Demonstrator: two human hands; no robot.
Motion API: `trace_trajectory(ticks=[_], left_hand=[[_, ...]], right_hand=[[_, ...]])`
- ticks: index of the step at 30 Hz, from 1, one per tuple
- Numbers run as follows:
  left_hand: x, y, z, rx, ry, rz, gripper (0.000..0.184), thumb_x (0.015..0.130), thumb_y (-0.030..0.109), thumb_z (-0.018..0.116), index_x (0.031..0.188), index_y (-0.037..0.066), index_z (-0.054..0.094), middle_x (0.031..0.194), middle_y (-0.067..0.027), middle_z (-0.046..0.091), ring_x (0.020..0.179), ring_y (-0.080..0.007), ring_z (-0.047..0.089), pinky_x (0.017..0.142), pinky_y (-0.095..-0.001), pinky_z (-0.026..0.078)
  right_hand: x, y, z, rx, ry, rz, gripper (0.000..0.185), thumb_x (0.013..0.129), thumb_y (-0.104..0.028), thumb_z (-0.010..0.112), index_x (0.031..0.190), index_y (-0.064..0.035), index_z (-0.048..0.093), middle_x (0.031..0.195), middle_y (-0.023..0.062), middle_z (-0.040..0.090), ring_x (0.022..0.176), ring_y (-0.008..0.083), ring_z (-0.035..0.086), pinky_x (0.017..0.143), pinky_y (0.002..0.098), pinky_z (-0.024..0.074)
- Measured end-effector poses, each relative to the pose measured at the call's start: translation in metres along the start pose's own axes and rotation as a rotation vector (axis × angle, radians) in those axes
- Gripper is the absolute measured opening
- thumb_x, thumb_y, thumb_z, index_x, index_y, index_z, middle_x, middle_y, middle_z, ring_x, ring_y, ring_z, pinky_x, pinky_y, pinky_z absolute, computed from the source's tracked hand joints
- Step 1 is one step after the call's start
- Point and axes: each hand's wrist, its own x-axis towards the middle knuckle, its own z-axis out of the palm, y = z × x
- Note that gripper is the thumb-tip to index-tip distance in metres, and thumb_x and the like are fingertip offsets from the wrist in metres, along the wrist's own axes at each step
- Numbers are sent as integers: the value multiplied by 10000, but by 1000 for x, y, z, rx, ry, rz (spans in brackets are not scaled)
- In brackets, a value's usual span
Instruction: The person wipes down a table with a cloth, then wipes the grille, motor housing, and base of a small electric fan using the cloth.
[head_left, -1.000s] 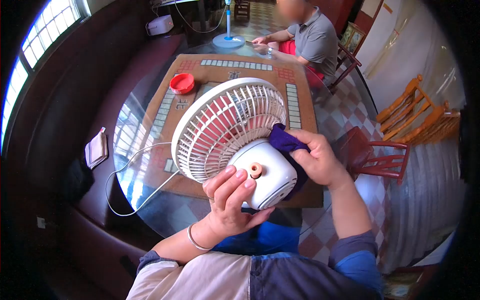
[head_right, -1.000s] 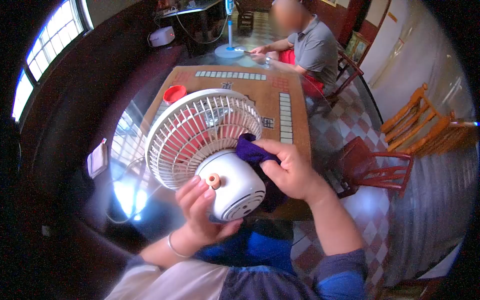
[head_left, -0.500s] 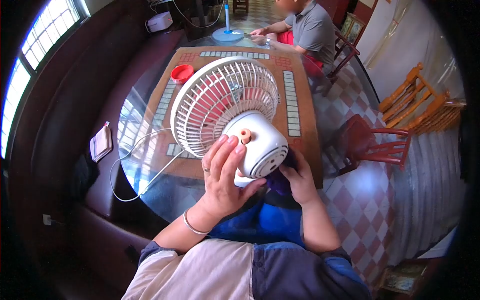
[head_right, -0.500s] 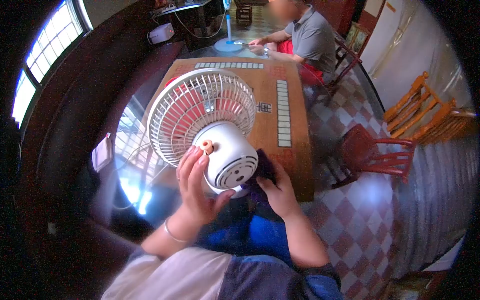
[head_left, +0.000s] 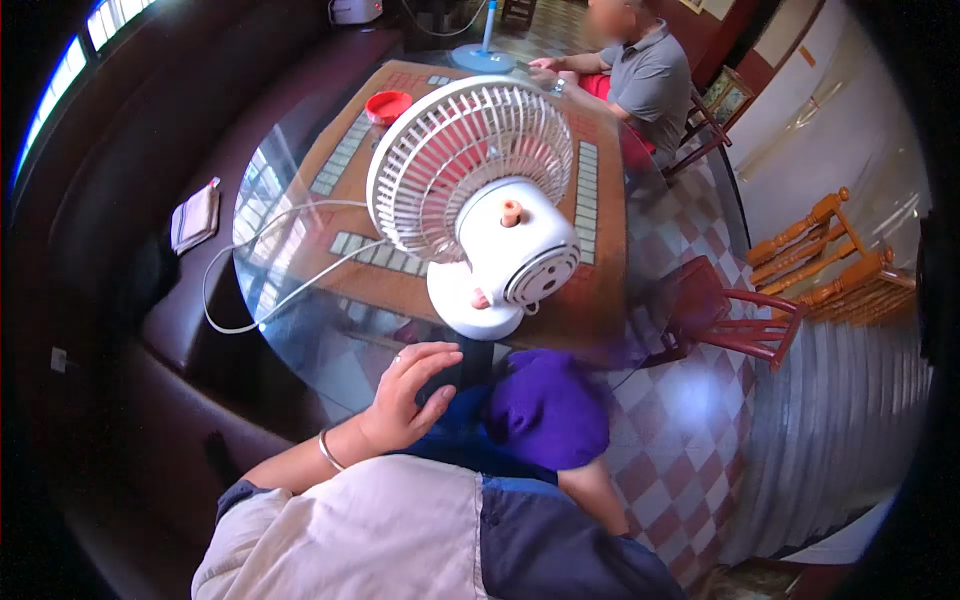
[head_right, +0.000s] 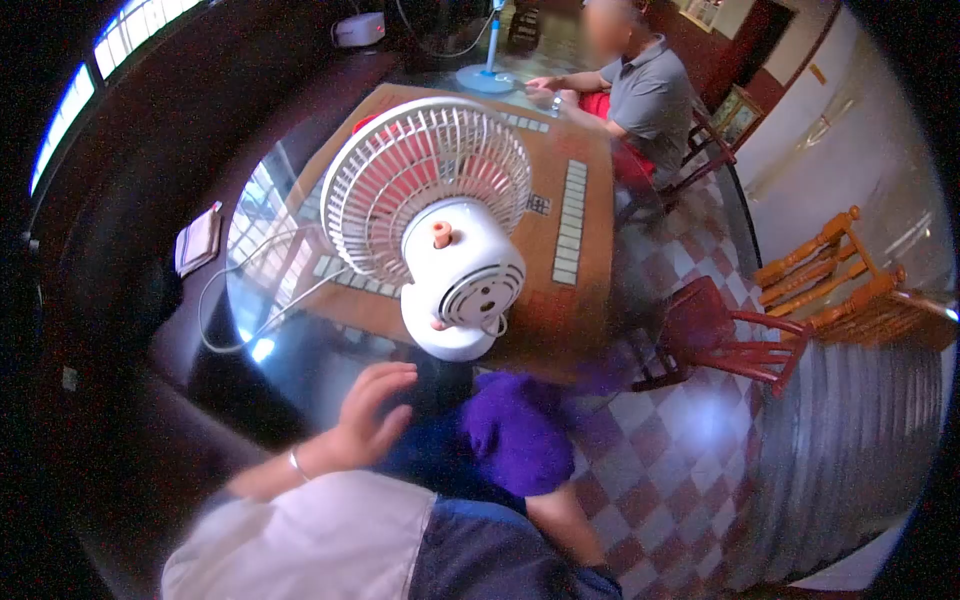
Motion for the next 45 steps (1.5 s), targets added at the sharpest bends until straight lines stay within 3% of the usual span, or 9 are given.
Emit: trace_trajectory(ticks=[9, 16, 19, 25, 27, 30, 35, 38, 45], left_hand=[[-10, -4, 10, -207, 55, -228, 375, 892, 46, 612, 1261, 23, 551, 1199, -153, 598, 1105, -278, 586, 953, -362, 463], [-28, -24, 22, -442, 80, -366, 307, 958, 65, 559, 1262, 19, 541, 1160, -100, 568, 1024, -177, 584, 907, -310, 478], [-34, -19, 17, -404, 0, -387, 292, 959, 53, 557, 1249, 24, 538, 1131, -78, 580, 1005, -165, 587, 903, -304, 477], [-42, -27, 9, -1738, 46, -1178, 367, 1022, 317, 444, 1255, 62, 569, 1276, -105, 613, 1167, -203, 600, 1010, -372, 482], [-48, -34, -3, -2006, -36, -869, 397, 1026, 316, 416, 1277, 42, 557, 1274, -110, 622, 1142, -225, 619, 1003, -394, 493], [-40, -34, -24, -1420, 234, -768, 378, 963, 235, 524, 1290, 46, 549, 1227, -119, 635, 1086, -251, 638, 1007, -399, 489], [-5, -29, -47, 462, -283, -214, 542, 846, 208, 682, 1340, 63, 514, 1256, -156, 593, 1184, -273, 562, 1076, -418, 392], [-14, -34, -1, 550, -235, -5, 568, 814, 287, 691, 1328, 92, 547, 1327, -149, 547, 1306, -299, 458, 1154, -462, 249], [10, -75, 24, 597, -123, -11, 626, 719, 391, 704, 1272, 122, 592, 1320, -131, 553, 1264, -366, 472, 1062, -556, 304]], right_hand=[[28, -26, 31, -494, -136, -53, 463, 926, -326, 529, 1321, -88, 484, 1258, 133, 549, 1142, 274, 543, 971, 416, 436], [13, 31, 51, -1667, -466, -5, 390, 908, -276, 573, 1261, -113, 547, 1191, 108, 592, 1063, 238, 594, 904, 375, 487], [5, 38, 51, -2423, -636, -448, 418, 878, -254, 616, 1266, -117, 541, 1232, 122, 576, 1097, 267, 584, 929, 385, 476], [5, 44, 61, -1694, -866, -330, 541, 792, -166, 702, 1289, -44, 525, 1366, 179, 504, 1253, 320, 502, 1044, 468, 393], [24, 34, 73, -1459, -1068, -391, 439, 808, -169, 712, 1220, -54, 612, 1353, 161, 537, 1269, 304, 503, 1058, 444, 396], [34, 33, 46, -1346, -757, -375, 344, 835, -182, 701, 1156, -64, 662, 1264, 140, 604, 1186, 319, 552, 1030, 423, 414], [54, 50, -4, -1931, -461, -463, 673, 819, -218, 711, 1429, -106, 448, 1488, 103, 400, 1163, 350, 487, 993, 468, 387], [56, 57, -15, -1986, -443, -469, 756, 800, -227, 721, 1475, -135, 393, 1532, 64, 348, 1149, 351, 479, 981, 482, 384], [59, 54, -14, -1957, -446, -462, 778, 781, -226, 735, 1480, -174, 398, 1524, 51, 363, 1137, 335, 484, 967, 474, 389]])
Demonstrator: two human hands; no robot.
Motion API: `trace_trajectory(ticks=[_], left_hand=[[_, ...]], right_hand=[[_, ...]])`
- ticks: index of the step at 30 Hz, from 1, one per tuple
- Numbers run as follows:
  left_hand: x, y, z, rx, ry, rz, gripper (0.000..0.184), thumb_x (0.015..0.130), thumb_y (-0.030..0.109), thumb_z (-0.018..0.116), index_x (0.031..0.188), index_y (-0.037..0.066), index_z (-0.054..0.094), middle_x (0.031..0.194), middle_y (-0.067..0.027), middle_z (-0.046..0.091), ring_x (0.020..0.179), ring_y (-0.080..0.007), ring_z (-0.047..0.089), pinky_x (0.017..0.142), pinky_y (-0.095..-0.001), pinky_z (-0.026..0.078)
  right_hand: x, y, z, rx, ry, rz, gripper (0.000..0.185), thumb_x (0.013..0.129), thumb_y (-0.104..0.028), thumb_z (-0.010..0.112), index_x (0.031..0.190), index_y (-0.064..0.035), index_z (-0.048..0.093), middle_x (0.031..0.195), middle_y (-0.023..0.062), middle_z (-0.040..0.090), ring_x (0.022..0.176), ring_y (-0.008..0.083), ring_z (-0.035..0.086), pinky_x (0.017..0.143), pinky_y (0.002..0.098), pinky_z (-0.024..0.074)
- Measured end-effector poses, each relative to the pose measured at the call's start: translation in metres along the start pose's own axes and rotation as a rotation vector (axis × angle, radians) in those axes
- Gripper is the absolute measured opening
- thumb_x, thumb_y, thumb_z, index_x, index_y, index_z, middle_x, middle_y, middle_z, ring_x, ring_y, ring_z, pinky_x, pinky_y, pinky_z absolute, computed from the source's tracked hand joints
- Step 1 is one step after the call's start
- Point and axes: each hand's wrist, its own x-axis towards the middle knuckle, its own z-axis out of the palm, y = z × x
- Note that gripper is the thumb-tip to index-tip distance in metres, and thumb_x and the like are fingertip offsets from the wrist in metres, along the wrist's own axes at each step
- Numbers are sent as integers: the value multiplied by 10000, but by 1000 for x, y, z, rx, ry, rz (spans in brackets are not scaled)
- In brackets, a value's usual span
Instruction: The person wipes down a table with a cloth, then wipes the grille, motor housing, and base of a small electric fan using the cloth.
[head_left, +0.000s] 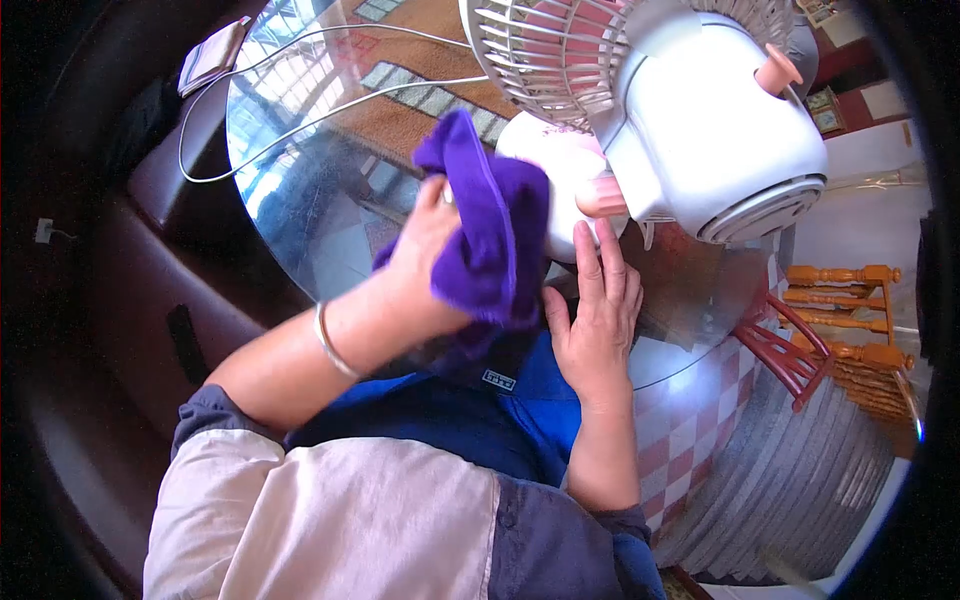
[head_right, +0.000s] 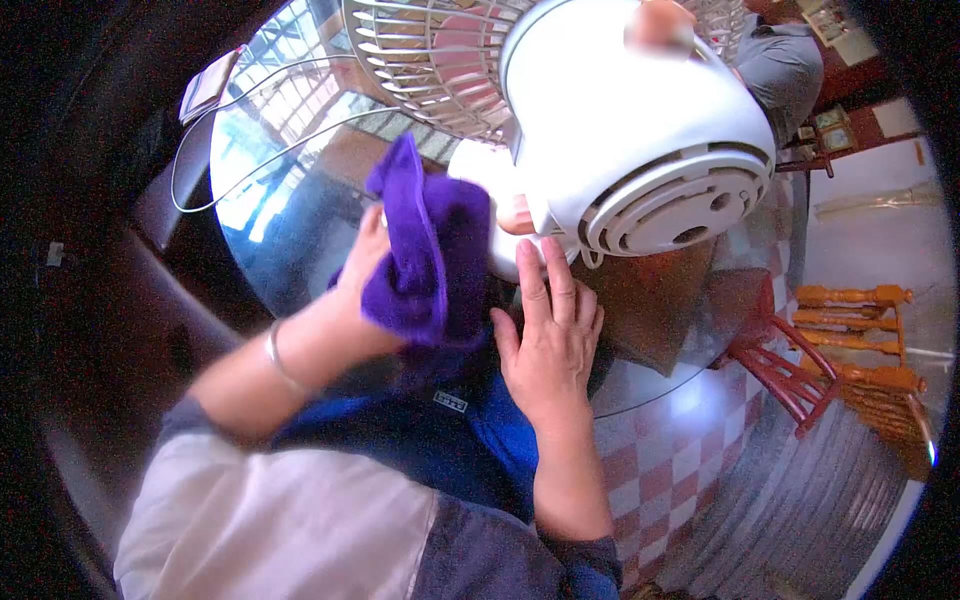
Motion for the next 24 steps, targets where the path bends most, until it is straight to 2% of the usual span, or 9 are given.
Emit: trace_trajectory(ticks=[4, 6, 8, 13, 16, 18, 19, 22, 24], left_hand=[[20, -13, -14, 202, -116, -95, 499, 790, 318, 659, 1242, 112, 613, 1241, -145, 608, 1198, -346, 532, 1042, -513, 353], [0, -6, -8, 161, -51, 81, 497, 800, 315, 653, 1255, 119, 614, 1281, -142, 594, 1243, -342, 511, 1083, -510, 335], [-11, 5, -4, 29, -7, 62, 529, 775, 312, 672, 1260, 110, 612, 1306, -145, 583, 1270, -348, 495, 1093, -523, 320], [13, -20, -2, 141, -43, -16, 531, 786, 313, 649, 1268, 95, 597, 1313, -135, 581, 1253, -346, 505, 1045, -477, 356], [11, -13, 1, 188, -84, -30, 544, 807, 305, 634, 1295, 73, 574, 1334, -176, 557, 1294, -357, 468, 1113, -491, 299], [0, 4, -3, 107, 86, 140, 506, 768, 371, 659, 1168, 64, 626, 1216, -157, 608, 1216, -355, 518, 1025, -555, 370], [-8, 13, 0, 152, 58, 107, 491, 756, 357, 659, 1148, 61, 637, 1206, -168, 615, 1226, -361, 514, 1050, -571, 350], [-3, -8, 0, 73, -33, 155, 549, 819, 276, 600, 1310, 38, 541, 1350, -191, 532, 1288, -380, 466, 1102, -516, 316], [17, -19, -2, 229, -132, 49, 531, 810, 261, 586, 1287, 31, 547, 1329, -192, 542, 1260, -390, 483, 1082, -524, 333]], right_hand=[[-1, 1, 0, 20, 18, -6, 788, 768, -215, 747, 1478, -178, 406, 1522, 48, 368, 1138, 327, 486, 966, 471, 391], [-1, 0, 1, 18, 22, -3, 791, 764, -210, 752, 1477, -178, 409, 1522, 47, 368, 1135, 323, 488, 966, 469, 392], [0, 0, 1, 10, 19, -5, 795, 761, -207, 755, 1477, -175, 410, 1522, 46, 368, 1131, 320, 491, 965, 467, 393], [0, 0, 2, 14, 26, -20, 776, 781, -217, 735, 1479, -154, 402, 1525, 51, 368, 1121, 323, 496, 966, 464, 391], [-1, 0, 1, 10, 24, -25, 760, 793, -223, 720, 1478, -146, 401, 1527, 55, 367, 1119, 326, 496, 969, 465, 389], [0, 1, 1, 11, 33, -19, 756, 796, -225, 716, 1478, -144, 399, 1527, 56, 366, 1121, 329, 495, 972, 465, 387], [0, 1, 1, 7, 36, -18, 757, 797, -225, 715, 1479, -143, 397, 1528, 57, 366, 1124, 330, 494, 974, 465, 386], [-1, -1, 2, 0, 27, -16, 759, 801, -228, 713, 1482, -141, 391, 1528, 60, 365, 1134, 336, 489, 982, 466, 382], [0, -3, 2, -4, 21, -24, 757, 805, -229, 711, 1483, -139, 388, 1528, 63, 364, 1141, 340, 486, 989, 467, 378]])
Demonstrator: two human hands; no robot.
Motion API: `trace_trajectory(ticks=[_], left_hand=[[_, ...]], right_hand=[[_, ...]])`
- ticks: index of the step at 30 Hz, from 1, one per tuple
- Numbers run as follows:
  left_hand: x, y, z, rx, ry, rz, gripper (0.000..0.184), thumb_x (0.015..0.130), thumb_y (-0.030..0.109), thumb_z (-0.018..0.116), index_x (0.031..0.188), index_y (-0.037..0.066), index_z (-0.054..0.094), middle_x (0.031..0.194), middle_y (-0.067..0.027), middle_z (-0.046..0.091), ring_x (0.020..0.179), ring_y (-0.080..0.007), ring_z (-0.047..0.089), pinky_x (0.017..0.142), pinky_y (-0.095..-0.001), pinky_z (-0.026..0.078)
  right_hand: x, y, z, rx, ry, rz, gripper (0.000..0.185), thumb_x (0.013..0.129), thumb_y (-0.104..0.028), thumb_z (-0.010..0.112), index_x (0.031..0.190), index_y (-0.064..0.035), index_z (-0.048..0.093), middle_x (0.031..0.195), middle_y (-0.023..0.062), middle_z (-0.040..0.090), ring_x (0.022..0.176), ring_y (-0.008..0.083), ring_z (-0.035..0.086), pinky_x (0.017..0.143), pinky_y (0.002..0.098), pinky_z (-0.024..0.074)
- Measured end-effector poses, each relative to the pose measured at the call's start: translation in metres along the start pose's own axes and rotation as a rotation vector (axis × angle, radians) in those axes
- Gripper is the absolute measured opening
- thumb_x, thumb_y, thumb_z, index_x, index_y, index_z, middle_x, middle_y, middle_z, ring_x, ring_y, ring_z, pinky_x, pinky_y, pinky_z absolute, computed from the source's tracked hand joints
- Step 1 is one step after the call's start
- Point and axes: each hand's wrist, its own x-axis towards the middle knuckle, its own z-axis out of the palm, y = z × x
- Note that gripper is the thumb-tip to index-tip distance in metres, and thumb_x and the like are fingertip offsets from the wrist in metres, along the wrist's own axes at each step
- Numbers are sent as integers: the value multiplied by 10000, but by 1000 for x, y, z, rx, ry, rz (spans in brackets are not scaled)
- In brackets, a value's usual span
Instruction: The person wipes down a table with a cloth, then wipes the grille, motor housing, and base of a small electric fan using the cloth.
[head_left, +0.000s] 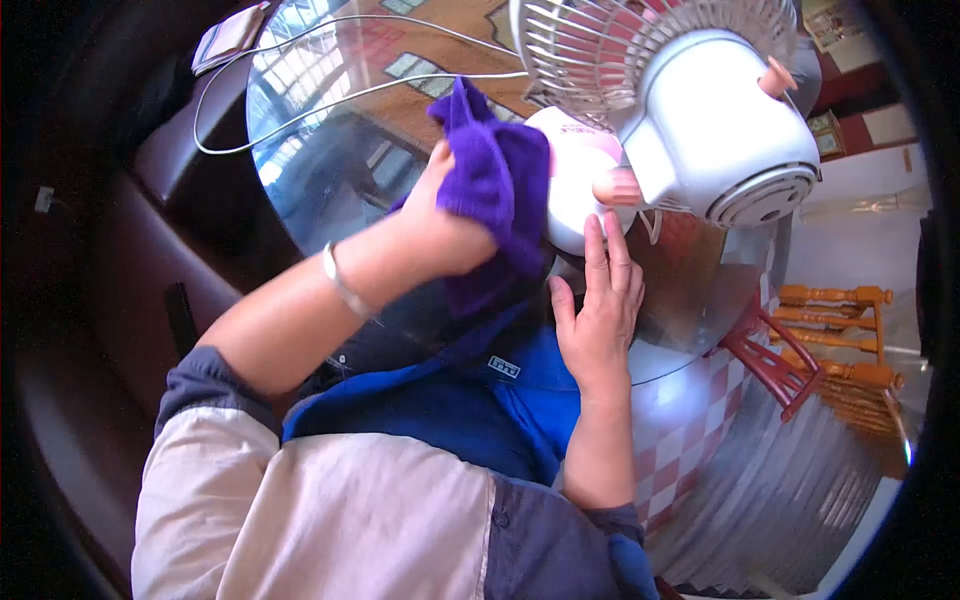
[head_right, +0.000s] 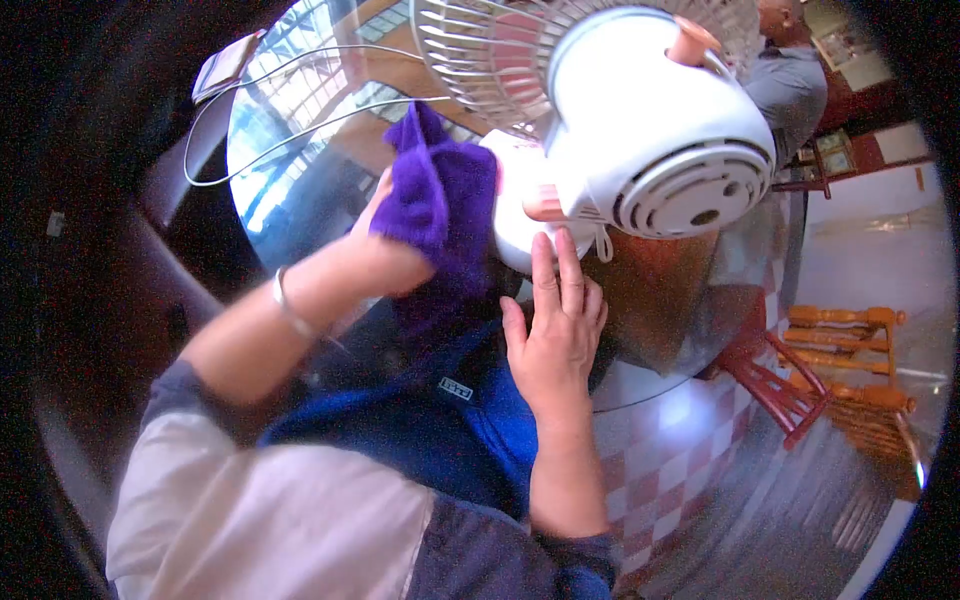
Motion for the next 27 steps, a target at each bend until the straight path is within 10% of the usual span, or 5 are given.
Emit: trace_trajectory(ticks=[2, 6, 17, 22, 27], left_hand=[[12, -9, -6, 80, -210, -115, 536, 807, 251, 575, 1291, 25, 535, 1332, -200, 532, 1255, -393, 482, 1075, -533, 338], [-6, 14, 8, -39, 223, 66, 537, 818, 288, 583, 1282, 23, 525, 1278, -225, 535, 1217, -393, 501, 1068, -507, 352], [23, -31, 38, 123, 273, 42, 400, 820, 273, 576, 1167, 78, 619, 1157, -121, 641, 1092, -328, 592, 953, -515, 426], [-21, 22, 6, -70, 98, 39, 552, 856, 345, 586, 1338, 84, 521, 1363, -201, 503, 1307, -383, 426, 1143, -482, 279], [13, 11, 10, -87, 289, 93, 420, 782, 315, 612, 1140, 94, 630, 1105, -175, 626, 1069, -372, 578, 963, -510, 424]], right_hand=[[-1, 0, 0, -6, 5, -2, 752, 810, -228, 709, 1483, -136, 386, 1528, 66, 363, 1146, 344, 483, 995, 469, 375], [-1, 2, -2, 8, -1, 4, 743, 818, -230, 704, 1483, -134, 386, 1529, 69, 360, 1153, 345, 478, 1004, 471, 370], [-5, 3, 0, 13, 18, -10, 744, 818, -235, 706, 1483, -139, 388, 1523, 67, 367, 1143, 341, 480, 1002, 467, 370], [-3, 2, -1, 18, 12, 2, 743, 814, -229, 708, 1479, -134, 391, 1524, 65, 365, 1147, 340, 478, 1007, 468, 369], [-2, 3, 0, 15, 15, -23, 746, 801, -213, 710, 1472, -124, 396, 1523, 69, 365, 1157, 344, 474, 1012, 469, 367]])
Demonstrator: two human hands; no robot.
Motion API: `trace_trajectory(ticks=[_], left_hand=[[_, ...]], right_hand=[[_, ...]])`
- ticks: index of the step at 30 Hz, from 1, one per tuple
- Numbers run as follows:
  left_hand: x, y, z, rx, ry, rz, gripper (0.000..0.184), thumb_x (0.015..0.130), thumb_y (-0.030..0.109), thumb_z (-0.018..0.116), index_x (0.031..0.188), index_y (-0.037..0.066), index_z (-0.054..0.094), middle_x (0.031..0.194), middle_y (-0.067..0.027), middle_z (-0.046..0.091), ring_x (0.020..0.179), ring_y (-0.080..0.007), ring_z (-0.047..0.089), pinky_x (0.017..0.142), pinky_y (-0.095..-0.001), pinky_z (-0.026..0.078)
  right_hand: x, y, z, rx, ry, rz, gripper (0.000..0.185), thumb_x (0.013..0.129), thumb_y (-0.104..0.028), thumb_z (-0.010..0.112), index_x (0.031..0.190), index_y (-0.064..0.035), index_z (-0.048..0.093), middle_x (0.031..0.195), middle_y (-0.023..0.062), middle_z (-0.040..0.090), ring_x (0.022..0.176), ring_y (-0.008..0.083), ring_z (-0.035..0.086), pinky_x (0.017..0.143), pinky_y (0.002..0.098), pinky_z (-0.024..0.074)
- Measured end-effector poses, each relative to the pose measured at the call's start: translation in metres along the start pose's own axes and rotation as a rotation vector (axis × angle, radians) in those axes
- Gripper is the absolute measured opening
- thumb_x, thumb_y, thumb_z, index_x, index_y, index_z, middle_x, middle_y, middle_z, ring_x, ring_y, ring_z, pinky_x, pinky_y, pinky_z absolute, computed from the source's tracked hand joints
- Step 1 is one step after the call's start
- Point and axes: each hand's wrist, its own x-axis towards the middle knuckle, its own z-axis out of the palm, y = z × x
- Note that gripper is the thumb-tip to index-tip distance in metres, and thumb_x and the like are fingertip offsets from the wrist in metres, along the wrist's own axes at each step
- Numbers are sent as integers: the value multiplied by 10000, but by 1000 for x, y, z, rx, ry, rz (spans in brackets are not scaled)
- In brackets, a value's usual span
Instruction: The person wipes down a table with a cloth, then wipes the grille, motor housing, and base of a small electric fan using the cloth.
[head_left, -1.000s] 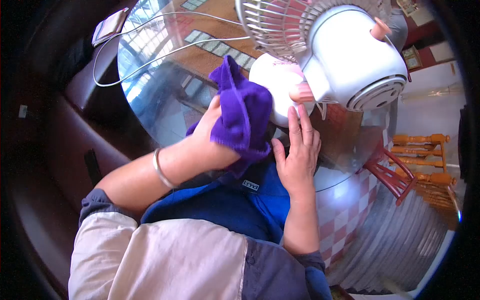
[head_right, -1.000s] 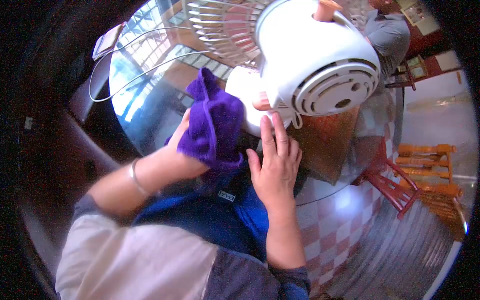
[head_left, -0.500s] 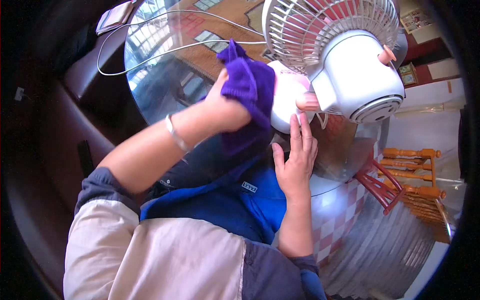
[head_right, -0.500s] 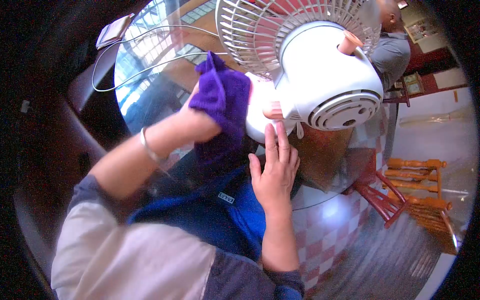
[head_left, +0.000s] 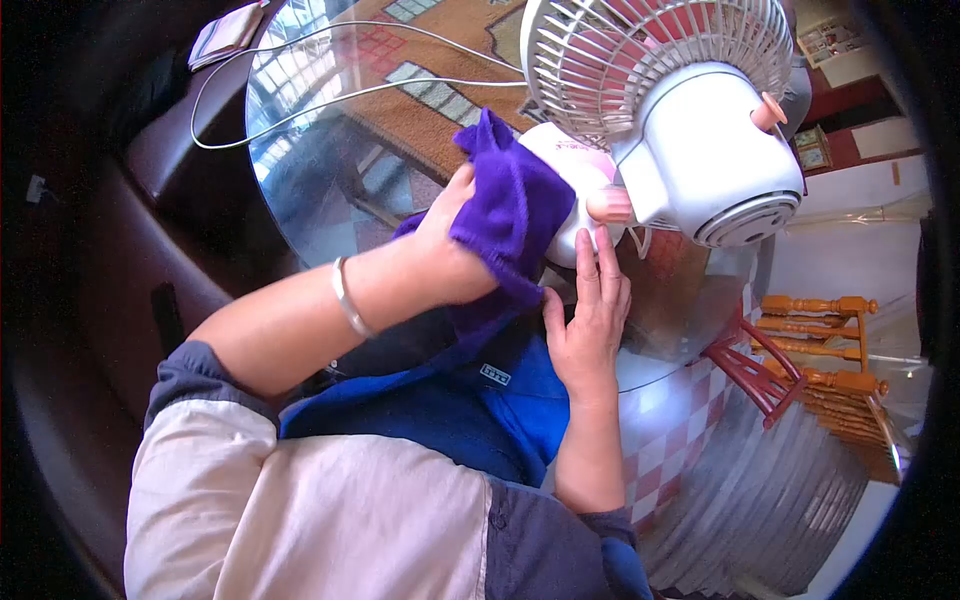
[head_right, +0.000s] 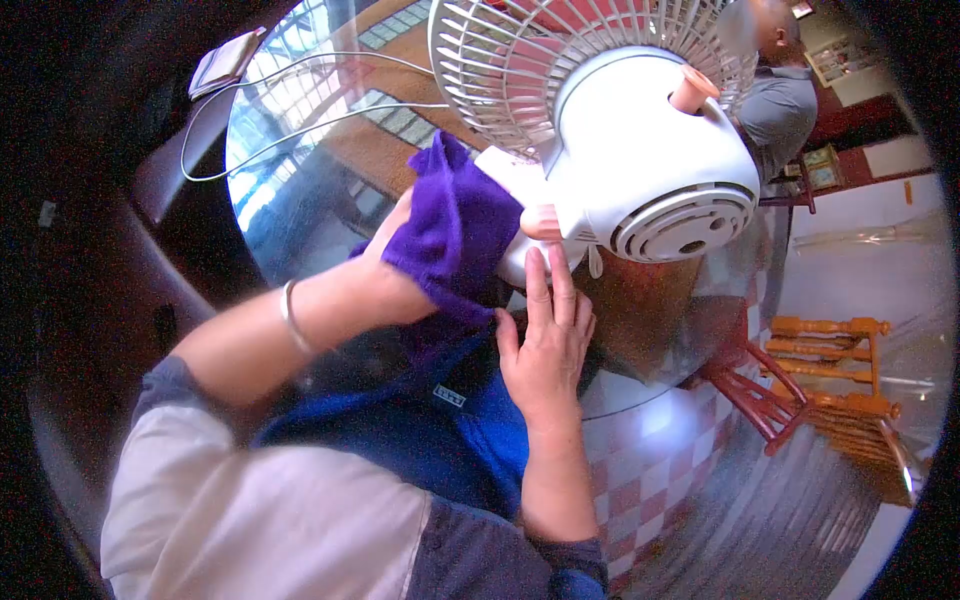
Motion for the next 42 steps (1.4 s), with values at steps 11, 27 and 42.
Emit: trace_trajectory(ticks=[11, 27, 42], left_hand=[[-15, 9, -17, -171, 7, -91, 535, 761, 338, 636, 1222, 72, 581, 1225, -190, 596, 1170, -384, 546, 1014, -476, 412], [14, -16, -2, 81, -108, -14, 515, 794, 372, 626, 1262, 163, 587, 1295, -112, 592, 1242, -276, 522, 1059, -470, 350], [-34, -32, -16, 319, -316, -243, 656, 795, 448, 656, 1331, 96, 517, 1332, -178, 540, 1267, -352, 480, 1084, -503, 324]], right_hand=[[-2, -1, 1, 22, -3, 21, 746, 792, -198, 711, 1468, -122, 405, 1523, 80, 363, 1167, 349, 472, 1016, 471, 365], [-3, 1, 3, -9, -17, 22, 753, 815, -238, 698, 1485, -116, 376, 1534, 93, 350, 1215, 352, 454, 1036, 471, 351], [-2, -1, 4, -16, -1, -5, 747, 838, -233, 691, 1499, -135, 358, 1533, 107, 347, 1173, 366, 468, 1023, 477, 358]])
